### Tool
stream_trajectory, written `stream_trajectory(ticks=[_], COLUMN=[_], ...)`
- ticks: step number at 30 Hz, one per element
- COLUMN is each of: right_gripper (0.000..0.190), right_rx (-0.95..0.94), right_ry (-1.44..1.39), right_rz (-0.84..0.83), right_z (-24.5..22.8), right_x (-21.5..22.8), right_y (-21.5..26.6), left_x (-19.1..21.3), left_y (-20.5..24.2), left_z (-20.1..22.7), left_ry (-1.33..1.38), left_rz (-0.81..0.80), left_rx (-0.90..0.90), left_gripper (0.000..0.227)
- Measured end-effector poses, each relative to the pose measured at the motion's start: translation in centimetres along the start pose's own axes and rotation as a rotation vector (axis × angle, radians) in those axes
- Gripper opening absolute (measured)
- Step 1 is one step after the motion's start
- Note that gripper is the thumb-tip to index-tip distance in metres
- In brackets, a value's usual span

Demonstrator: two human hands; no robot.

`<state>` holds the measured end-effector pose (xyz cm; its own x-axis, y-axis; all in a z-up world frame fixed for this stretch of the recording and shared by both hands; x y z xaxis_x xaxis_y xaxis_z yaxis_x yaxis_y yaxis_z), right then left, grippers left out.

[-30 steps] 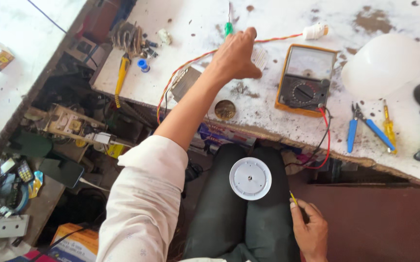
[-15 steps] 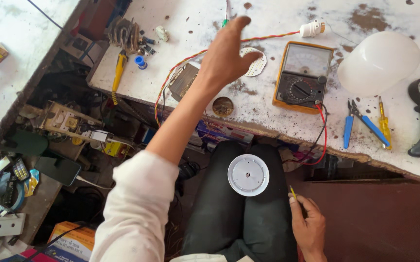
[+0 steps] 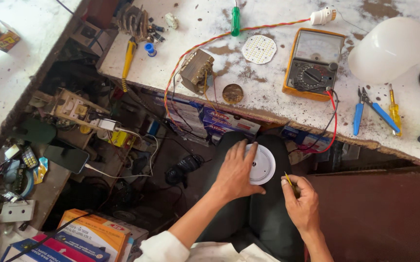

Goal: The person disassembles an LED light bulb, uses a soldering iron and pliers to work on the internal circuit board, and then reassembles the bulb.

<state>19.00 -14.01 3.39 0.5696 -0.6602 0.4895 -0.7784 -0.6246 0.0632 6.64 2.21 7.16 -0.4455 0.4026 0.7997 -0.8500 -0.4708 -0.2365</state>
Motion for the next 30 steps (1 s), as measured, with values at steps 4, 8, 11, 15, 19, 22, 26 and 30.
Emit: stream_trajectory(ticks=[4,8,11,15,19,22,26,30], right_gripper=[0.02,0.019,0.018,0.015,0.024,0.064,0.098,0.09], right_rx=[-0.039,0.052,-0.061,0.019,0.083,0.125,0.448,0.297], right_ry=[0.02,0.022,-0.097,-0.101,-0.077,-0.149,-0.146,-0.096], right_rz=[0.023,0.056,0.061,0.026,-0.035,-0.197,-0.292,-0.388], right_z=[-0.4,-0.8,-0.1,-1.4,-2.6,-3.6,-6.8,-6.3], right_x=[0.3,1.4,1.8,1.4,-0.7,-2.9,-5.8,-7.9], right_y=[0.7,1.5,1.3,0.9,0.3,-0.8,-1.6,-2.8], left_x=[-1.9,-1.3,-0.1,0.5,-0.6,-1.2,-1.3,-1.9], left_y=[-0.4,0.2,0.4,1.3,2.2,2.9,3.9,4.4], left_z=[-1.5,-2.4,-4.0,-6.6,-8.8,-9.4,-9.4,-9.4], left_ry=[0.049,0.183,0.341,0.678,1.13,1.395,1.409,1.457], left_rz=[-0.046,0.106,0.206,0.268,0.219,0.226,0.184,0.143], left_rx=[0.069,0.066,0.086,0.143,0.305,0.375,0.368,0.374], left_gripper=[0.124,0.114,0.107,0.101,0.094,0.092,0.09,0.092])
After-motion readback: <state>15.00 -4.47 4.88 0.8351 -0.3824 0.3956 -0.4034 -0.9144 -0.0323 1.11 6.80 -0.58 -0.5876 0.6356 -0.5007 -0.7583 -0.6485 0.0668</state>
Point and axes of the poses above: each hand's wrist, its own y-axis away from the middle knuckle, its own x-axis out of the back of the hand, z = x × y, the point moved 7 cm from there along -y, towards the middle knuckle, and after that the axes turned 3 degrees about -x, right-handed, at the moved point
